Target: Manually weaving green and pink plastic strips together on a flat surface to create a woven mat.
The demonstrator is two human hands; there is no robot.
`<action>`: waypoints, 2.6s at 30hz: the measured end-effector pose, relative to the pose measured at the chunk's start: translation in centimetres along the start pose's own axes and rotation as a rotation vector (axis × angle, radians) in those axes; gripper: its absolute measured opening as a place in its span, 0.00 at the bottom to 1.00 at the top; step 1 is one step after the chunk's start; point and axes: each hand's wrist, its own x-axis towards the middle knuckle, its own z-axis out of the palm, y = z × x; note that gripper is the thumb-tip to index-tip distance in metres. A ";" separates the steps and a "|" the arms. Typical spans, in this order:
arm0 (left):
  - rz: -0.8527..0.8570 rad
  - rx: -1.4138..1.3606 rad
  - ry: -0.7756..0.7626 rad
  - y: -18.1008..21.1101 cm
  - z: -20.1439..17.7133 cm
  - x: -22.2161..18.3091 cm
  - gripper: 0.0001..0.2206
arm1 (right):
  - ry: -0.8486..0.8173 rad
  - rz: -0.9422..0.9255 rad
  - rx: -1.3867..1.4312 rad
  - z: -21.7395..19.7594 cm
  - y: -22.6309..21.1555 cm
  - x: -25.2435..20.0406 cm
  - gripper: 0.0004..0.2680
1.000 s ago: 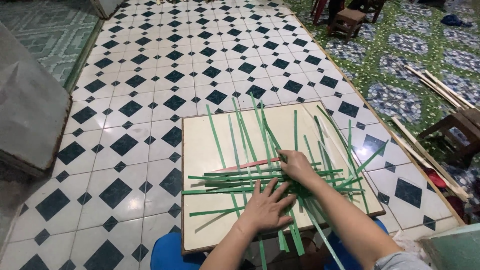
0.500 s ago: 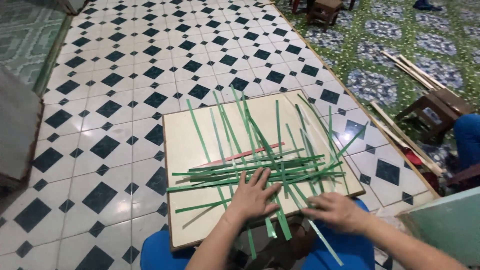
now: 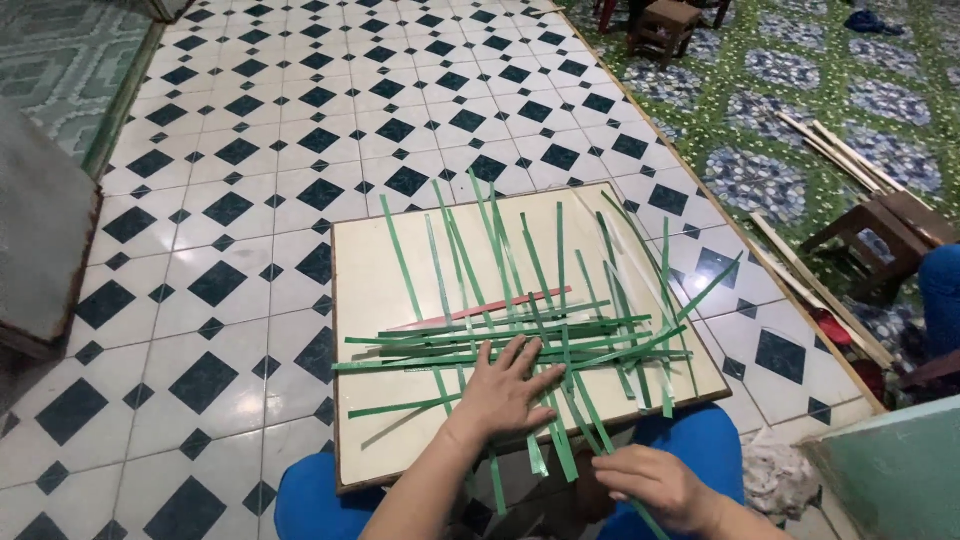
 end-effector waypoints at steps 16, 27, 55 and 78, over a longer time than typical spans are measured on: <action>-0.034 -0.058 -0.112 0.9 -3.6 -1.3 0.32 | -0.076 -0.226 -0.554 -2.5 13.8 19.2 0.08; -0.013 -0.108 -0.167 0.9 -5.6 -2.2 0.33 | -0.326 0.694 -0.419 -0.9 8.4 22.8 0.09; 0.023 -0.046 0.083 -0.2 -0.2 -0.4 0.32 | -0.298 1.089 -0.357 0.7 8.4 24.4 0.07; -0.009 -0.075 -0.059 0.4 -2.8 -1.4 0.33 | -0.361 1.617 0.425 1.9 5.4 -6.5 0.08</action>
